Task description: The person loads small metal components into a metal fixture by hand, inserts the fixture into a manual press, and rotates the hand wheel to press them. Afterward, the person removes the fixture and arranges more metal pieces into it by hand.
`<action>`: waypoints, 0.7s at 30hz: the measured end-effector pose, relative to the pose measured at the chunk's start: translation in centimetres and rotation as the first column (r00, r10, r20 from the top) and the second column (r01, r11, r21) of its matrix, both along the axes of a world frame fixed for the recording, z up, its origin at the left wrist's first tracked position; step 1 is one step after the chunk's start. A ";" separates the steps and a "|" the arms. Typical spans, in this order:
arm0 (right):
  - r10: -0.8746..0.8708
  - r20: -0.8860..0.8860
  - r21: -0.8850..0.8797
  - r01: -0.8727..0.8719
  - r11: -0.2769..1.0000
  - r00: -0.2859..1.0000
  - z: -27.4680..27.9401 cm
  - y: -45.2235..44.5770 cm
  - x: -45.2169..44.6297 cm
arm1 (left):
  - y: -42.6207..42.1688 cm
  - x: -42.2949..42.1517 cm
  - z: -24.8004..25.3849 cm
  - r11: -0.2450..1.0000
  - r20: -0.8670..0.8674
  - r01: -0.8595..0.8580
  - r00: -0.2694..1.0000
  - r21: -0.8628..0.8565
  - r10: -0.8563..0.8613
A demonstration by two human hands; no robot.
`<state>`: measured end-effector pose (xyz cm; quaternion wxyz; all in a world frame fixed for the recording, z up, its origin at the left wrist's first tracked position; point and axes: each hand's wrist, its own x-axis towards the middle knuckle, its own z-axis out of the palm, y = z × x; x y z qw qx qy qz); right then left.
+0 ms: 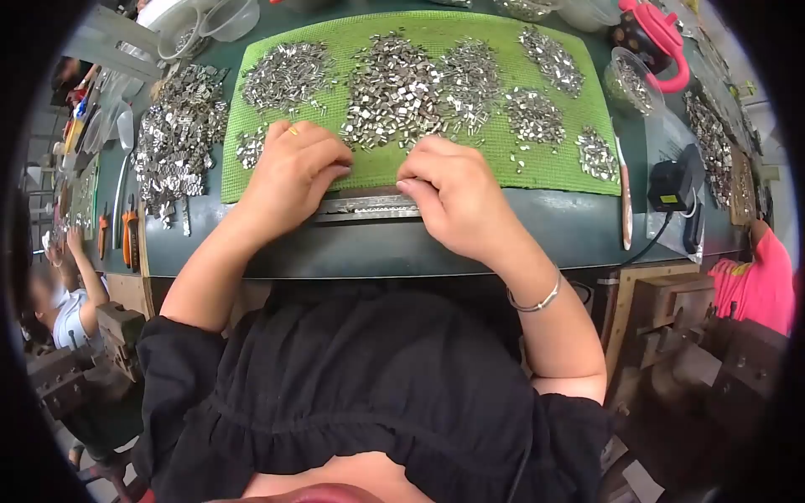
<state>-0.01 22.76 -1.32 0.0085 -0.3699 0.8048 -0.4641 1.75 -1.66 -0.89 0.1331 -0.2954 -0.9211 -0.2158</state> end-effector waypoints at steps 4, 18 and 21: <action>0.022 0.090 -0.043 -0.019 0.999 0.996 0.4 0.7 1.0 | 1.0 -0.3 0.2 0.996 0.000 -0.002 1.000 -0.093 0.002; 0.043 -0.127 0.018 -0.041 0.999 0.991 -0.7 0.3 1.7 | 2.2 3.9 0.6 0.956 0.387 -0.076 0.921 0.283 -0.042; 0.017 -0.187 0.075 -0.003 0.997 0.982 -1.1 0.3 2.0 | 2.3 4.2 0.6 0.974 0.348 -0.075 0.938 0.213 -0.004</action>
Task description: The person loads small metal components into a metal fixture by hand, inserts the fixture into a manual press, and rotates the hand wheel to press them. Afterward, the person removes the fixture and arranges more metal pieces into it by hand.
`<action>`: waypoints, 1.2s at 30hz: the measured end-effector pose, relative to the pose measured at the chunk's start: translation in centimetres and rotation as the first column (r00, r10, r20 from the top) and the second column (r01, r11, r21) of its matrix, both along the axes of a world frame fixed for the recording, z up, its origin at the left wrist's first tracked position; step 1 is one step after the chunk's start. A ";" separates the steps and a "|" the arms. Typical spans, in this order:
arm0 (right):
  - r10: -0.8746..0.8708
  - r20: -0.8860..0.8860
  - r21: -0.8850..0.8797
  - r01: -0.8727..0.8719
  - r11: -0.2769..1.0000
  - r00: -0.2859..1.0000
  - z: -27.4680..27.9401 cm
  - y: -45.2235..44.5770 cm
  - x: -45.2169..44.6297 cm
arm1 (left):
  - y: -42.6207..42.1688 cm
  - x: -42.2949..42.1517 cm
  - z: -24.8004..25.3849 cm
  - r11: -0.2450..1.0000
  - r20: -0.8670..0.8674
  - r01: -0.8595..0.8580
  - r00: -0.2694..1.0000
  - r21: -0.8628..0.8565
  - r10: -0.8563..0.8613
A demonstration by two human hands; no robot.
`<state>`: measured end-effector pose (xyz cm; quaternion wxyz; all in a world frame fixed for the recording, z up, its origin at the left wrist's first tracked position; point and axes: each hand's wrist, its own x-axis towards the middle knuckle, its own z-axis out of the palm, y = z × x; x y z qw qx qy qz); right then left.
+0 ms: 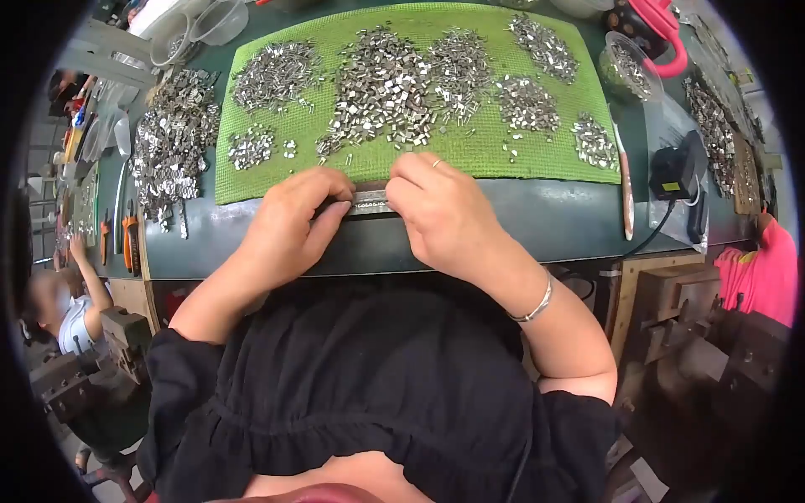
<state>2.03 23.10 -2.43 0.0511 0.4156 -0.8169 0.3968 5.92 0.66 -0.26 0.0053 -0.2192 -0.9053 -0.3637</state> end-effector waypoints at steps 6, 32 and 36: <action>-0.048 -0.407 0.030 0.066 0.997 0.912 -1.0 0.0 1.0 | 0.0 0.1 0.0 0.992 -0.143 0.037 0.988 -0.117 -0.054; -0.094 -0.080 0.616 0.123 0.778 0.992 2.0 -5.3 -4.2 | -3.5 -4.1 -1.2 0.938 -0.316 -0.127 0.949 -0.324 0.019; -0.070 -0.115 0.402 0.111 0.909 0.991 1.6 -4.1 -3.9 | -3.9 -4.3 -1.4 0.950 -0.362 -0.105 0.932 -0.293 -0.009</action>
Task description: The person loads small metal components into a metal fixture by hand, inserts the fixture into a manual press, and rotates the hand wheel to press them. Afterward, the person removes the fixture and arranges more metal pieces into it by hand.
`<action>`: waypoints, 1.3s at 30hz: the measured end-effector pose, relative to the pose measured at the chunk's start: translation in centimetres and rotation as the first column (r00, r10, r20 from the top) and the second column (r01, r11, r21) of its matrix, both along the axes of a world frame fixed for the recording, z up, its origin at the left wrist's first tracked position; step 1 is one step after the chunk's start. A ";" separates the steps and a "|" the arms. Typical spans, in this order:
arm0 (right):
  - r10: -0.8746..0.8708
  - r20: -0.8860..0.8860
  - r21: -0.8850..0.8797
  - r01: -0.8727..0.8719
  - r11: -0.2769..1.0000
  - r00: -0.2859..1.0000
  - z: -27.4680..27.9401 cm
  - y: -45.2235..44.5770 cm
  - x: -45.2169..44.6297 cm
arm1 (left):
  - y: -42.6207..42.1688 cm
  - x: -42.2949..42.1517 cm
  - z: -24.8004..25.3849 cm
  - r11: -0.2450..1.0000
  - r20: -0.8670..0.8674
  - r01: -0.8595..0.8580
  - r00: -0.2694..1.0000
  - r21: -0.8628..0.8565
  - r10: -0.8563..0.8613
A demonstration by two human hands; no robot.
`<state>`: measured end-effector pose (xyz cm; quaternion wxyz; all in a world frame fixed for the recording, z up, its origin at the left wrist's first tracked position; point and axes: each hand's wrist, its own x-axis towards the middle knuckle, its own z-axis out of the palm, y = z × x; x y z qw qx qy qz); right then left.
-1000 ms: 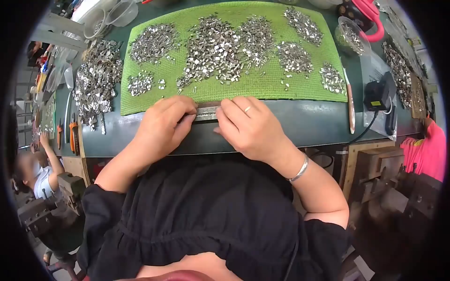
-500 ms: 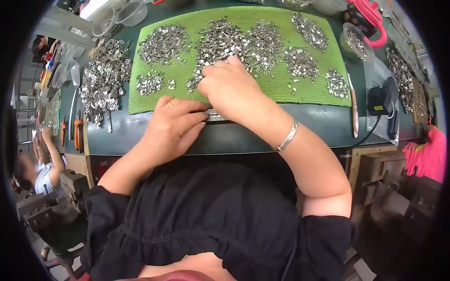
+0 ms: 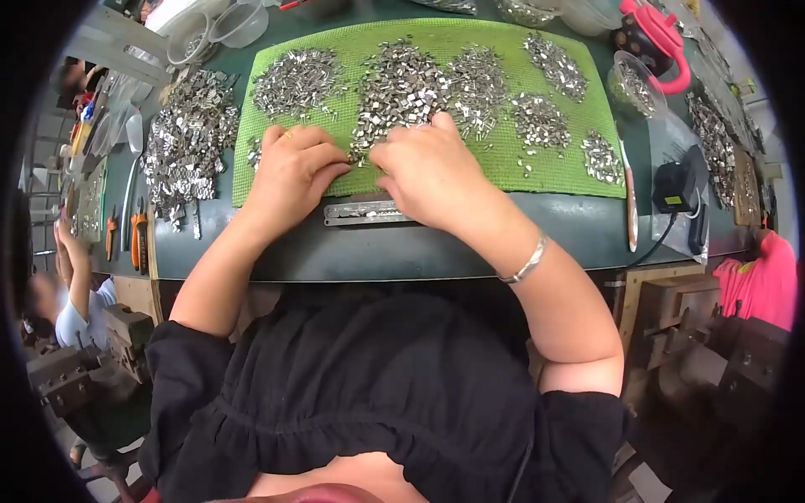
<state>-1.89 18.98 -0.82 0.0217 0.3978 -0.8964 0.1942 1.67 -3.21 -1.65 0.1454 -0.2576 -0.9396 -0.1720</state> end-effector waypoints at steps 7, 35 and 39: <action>0.109 0.122 -0.026 -0.107 0.994 0.986 -0.4 0.5 -1.3 | 0.5 -0.2 -0.4 0.979 0.101 -0.014 0.995 0.204 -0.007; 0.198 0.325 -0.558 0.019 0.830 0.925 -0.7 3.9 2.6 | 0.2 0.4 1.6 0.985 0.110 0.172 0.979 -0.006 -0.170; 0.218 0.303 -0.515 -0.033 0.857 0.928 -0.6 3.8 2.7 | 0.5 0.8 1.5 0.994 0.116 0.110 0.987 0.027 -0.112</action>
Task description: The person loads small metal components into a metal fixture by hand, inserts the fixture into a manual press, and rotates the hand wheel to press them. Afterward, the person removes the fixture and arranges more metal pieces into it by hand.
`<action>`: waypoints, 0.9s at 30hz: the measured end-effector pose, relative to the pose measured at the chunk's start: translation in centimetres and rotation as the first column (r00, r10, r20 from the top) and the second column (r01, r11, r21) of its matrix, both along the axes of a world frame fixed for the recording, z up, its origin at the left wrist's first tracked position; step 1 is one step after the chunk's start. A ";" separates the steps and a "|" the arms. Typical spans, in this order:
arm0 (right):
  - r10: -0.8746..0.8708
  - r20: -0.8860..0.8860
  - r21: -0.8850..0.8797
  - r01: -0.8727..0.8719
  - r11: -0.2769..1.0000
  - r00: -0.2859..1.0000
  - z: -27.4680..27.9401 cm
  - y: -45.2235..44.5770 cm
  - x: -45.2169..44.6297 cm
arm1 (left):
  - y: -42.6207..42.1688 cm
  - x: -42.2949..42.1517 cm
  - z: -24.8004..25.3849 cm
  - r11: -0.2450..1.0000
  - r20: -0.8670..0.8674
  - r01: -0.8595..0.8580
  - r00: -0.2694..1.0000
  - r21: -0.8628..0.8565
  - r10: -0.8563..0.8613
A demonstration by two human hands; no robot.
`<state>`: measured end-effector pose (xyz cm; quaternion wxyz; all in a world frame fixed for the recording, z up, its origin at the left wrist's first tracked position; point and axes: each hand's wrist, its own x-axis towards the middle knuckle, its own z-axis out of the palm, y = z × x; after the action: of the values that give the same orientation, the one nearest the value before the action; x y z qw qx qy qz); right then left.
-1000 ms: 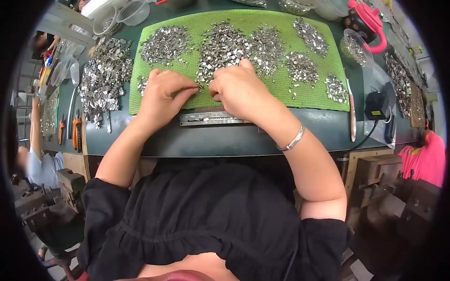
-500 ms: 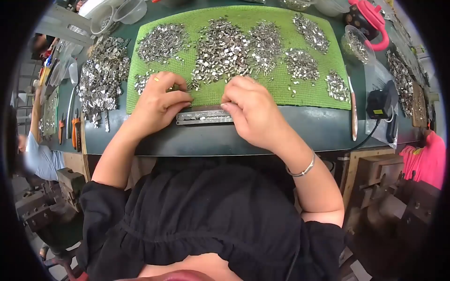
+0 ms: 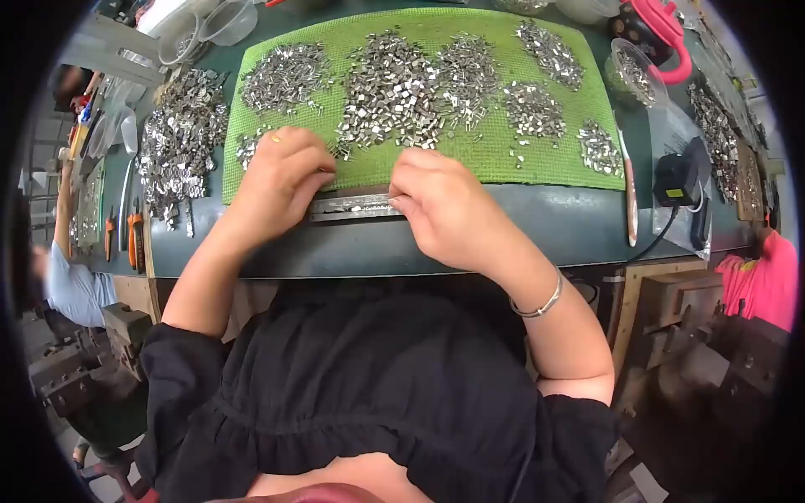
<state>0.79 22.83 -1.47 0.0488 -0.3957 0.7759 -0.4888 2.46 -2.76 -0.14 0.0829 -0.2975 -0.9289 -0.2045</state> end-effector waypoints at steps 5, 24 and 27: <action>-0.040 -0.239 0.085 0.062 0.994 0.970 -0.5 -0.7 0.6 | 1.5 2.0 0.0 0.936 0.087 -0.156 0.987 0.317 0.135; -0.106 -0.376 0.056 0.137 0.989 0.921 -0.8 -0.9 -1.5 | 4.1 4.0 -2.0 0.923 0.055 -0.093 0.995 0.373 0.078; -0.089 -0.384 0.108 0.140 0.984 0.919 -0.8 -2.2 -2.5 | 4.2 4.2 -2.0 0.929 0.021 -0.100 0.995 0.357 0.099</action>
<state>-1.72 20.63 -2.29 -0.1039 -0.4322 0.8234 -0.3526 6.68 1.46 -2.12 0.1447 -0.2298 -0.8902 -0.3658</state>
